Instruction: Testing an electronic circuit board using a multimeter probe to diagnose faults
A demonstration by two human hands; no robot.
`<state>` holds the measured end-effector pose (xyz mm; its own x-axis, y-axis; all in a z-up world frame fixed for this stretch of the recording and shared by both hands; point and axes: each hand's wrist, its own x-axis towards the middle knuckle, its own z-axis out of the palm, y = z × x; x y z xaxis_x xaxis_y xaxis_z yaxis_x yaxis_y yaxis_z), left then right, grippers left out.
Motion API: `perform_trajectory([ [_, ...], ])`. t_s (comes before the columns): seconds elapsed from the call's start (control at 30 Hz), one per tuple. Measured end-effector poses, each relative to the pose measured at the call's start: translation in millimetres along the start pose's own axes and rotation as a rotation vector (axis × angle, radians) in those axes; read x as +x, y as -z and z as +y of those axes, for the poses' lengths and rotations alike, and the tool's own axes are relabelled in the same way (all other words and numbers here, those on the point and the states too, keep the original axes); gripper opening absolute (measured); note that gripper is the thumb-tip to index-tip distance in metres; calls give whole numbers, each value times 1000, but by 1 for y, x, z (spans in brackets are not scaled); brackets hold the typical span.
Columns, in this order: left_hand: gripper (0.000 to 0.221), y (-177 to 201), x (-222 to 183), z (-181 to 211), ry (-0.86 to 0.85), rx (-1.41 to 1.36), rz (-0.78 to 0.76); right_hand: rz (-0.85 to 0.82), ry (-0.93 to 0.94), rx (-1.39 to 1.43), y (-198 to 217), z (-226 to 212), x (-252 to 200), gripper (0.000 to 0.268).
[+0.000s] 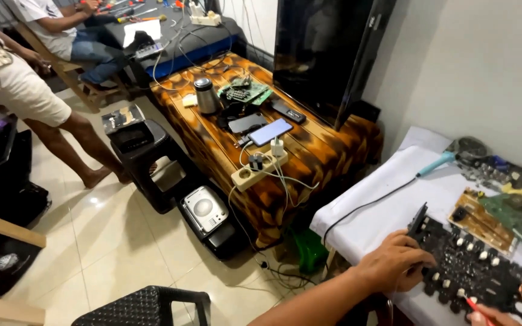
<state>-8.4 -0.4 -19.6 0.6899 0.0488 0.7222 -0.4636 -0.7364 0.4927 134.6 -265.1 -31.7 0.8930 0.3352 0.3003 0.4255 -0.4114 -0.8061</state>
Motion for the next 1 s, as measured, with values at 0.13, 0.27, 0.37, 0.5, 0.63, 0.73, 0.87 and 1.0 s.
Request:
perform_trajectory([
  [0.13, 31, -1, -2, 6, 30, 48, -16, 40, -3, -55, -37, 24, -65, 23],
  [0.27, 39, -1, 5, 2, 35, 84, 11, -19, -121, -45, -39, 59, -43, 24],
  [0.37, 39, -1, 0, 2, 31, 61, -11, -103, -200, -99, -26, 14, -51, 30],
  [0.5, 36, 2, -1, 12, 19, 58, 30, -78, -138, -3, -29, 22, -58, 31],
  [0.63, 37, 1, 3, -7, 21, 9, -6, 15, -166, -181, -26, -46, -73, 28],
  [0.73, 46, -18, -3, -29, -17, -212, 0, 135, 279, -116, -29, -41, -78, 13],
  [0.87, 42, -25, -3, -26, -6, -97, -1, 171, 163, 61, -17, -76, -80, 11],
  [1.0, 33, 9, 14, 8, -13, -13, 90, 212, 136, 23, -15, -95, -79, 12],
])
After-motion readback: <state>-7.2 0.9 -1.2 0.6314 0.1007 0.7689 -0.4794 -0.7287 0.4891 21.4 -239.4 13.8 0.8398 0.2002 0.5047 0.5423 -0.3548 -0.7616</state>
